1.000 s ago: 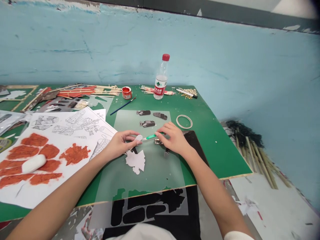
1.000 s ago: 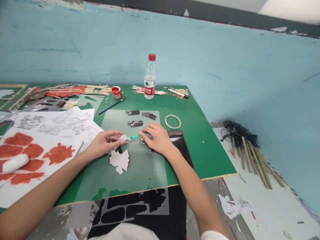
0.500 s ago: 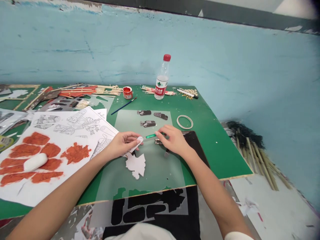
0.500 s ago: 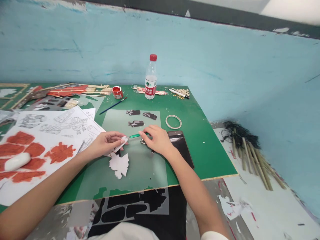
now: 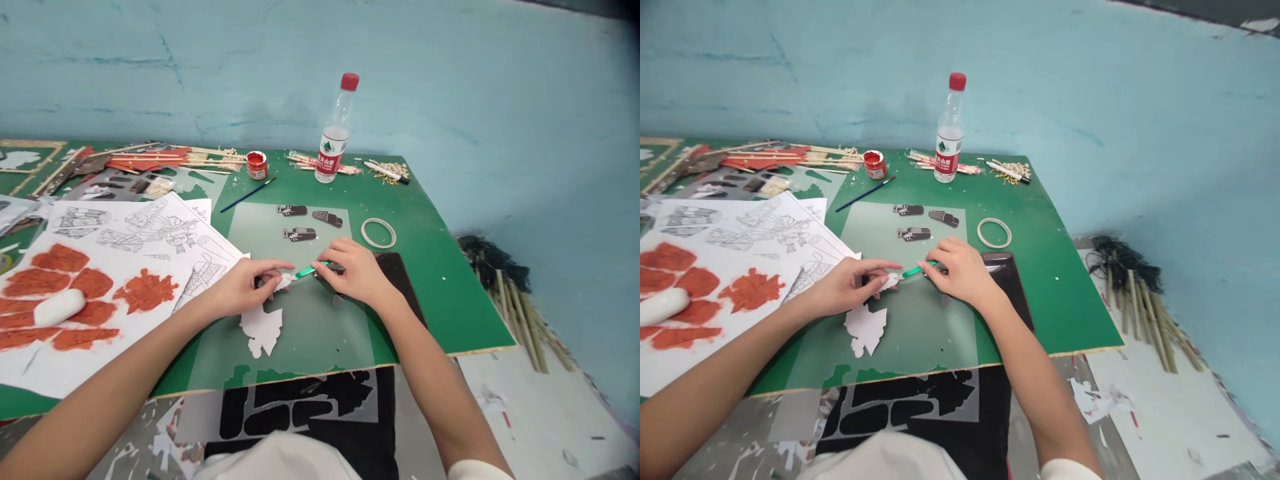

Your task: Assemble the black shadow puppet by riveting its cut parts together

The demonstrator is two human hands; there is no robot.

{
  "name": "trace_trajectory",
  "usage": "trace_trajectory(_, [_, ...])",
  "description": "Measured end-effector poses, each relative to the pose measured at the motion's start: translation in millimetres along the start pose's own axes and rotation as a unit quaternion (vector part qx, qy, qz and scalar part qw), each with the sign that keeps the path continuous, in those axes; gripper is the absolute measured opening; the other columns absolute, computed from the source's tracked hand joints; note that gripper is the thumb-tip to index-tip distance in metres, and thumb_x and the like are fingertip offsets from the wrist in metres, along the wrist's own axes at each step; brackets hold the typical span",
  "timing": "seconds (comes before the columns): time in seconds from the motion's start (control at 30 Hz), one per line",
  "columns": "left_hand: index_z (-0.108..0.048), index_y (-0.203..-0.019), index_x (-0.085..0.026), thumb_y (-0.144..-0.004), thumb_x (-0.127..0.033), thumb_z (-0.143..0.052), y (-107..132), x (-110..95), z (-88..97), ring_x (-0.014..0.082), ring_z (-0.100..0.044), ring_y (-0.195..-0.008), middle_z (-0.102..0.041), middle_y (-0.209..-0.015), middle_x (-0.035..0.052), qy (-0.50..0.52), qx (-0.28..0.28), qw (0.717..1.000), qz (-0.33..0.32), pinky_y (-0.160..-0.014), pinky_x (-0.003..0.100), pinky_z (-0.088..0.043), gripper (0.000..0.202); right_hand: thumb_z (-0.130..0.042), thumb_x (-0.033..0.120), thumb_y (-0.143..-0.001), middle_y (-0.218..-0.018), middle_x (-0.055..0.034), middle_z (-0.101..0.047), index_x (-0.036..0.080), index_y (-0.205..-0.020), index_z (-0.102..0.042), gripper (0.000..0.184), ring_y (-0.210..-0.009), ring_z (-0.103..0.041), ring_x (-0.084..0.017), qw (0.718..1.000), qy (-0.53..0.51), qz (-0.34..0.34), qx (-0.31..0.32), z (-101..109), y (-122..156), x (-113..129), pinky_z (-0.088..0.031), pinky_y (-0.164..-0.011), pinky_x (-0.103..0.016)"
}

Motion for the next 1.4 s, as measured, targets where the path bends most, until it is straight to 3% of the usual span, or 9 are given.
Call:
trace_trajectory(0.27, [-0.068,-0.13,-0.019,-0.092,-0.027,-0.052,0,-5,-0.1,0.0121,-0.055,-0.054,-0.076,-0.081,0.0023,-0.04,0.013,0.998,-0.039,-0.049,0.022,-0.039,0.041,-0.054,0.045,-0.104,-0.08,-0.0073,-0.064,0.021,-0.087,-0.074,0.035,-0.08,-0.053,-0.022,1.0,0.001,0.004,0.009,1,1,1,-0.042,-0.072,-0.036])
trace_trajectory(0.5, [-0.064,-0.133,-0.019,-0.094,-0.02,-0.048,2,-10,-0.7,0.0105,-0.042,-0.053,-0.062,-0.069,-0.0027,-0.07,0.024,0.993,-0.096,-0.052,0.021,-0.034,0.042,-0.055,0.043,-0.104,-0.08,-0.0068,-0.064,0.019,-0.088,-0.074,0.034,-0.078,-0.051,-0.021,0.999,-0.002,0.032,0.003,2,0,3,-0.041,-0.072,-0.034])
trace_trajectory(0.97, [-0.053,-0.145,-0.02,-0.093,-0.01,-0.044,6,-10,-8.8,0.0117,-0.046,-0.054,-0.058,-0.068,-0.006,-0.132,0.042,0.98,-0.146,-0.057,0.022,-0.036,0.053,-0.059,0.04,-0.103,-0.087,-0.0067,-0.065,0.018,-0.092,-0.073,0.028,-0.083,-0.048,-0.021,0.991,0.041,0.126,-0.007,2,1,7,-0.04,-0.078,-0.035])
trace_trajectory(1.2, [-0.028,-0.158,-0.018,-0.096,-0.013,-0.04,8,-12,-13.9,0.0131,-0.053,-0.054,-0.067,-0.076,-0.0049,-0.204,0.071,0.965,-0.15,-0.06,0.024,-0.039,0.063,-0.056,0.04,-0.104,-0.089,-0.0075,-0.062,0.019,-0.09,-0.07,0.028,-0.087,-0.046,-0.023,0.985,0.08,0.155,-0.009,-3,0,13,-0.037,-0.079,-0.036])
trace_trajectory(1.4, [-0.014,-0.163,-0.018,-0.101,-0.014,-0.035,10,-13,-21.3,0.0137,-0.05,-0.055,-0.063,-0.076,-0.0051,-0.226,0.075,0.953,-0.187,-0.062,0.025,-0.04,0.066,-0.051,0.036,-0.105,-0.086,-0.0068,-0.06,0.019,-0.082,-0.066,0.032,-0.088,-0.044,-0.023,0.983,0.086,0.16,-0.022,-11,-3,16,-0.035,-0.082,-0.037])
Point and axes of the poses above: each hand's wrist, its own y-axis away from the middle knuckle, its own z-axis out of the back of the hand, x = y × z, the point moved 4 cm from there along -y, towards the middle knuckle
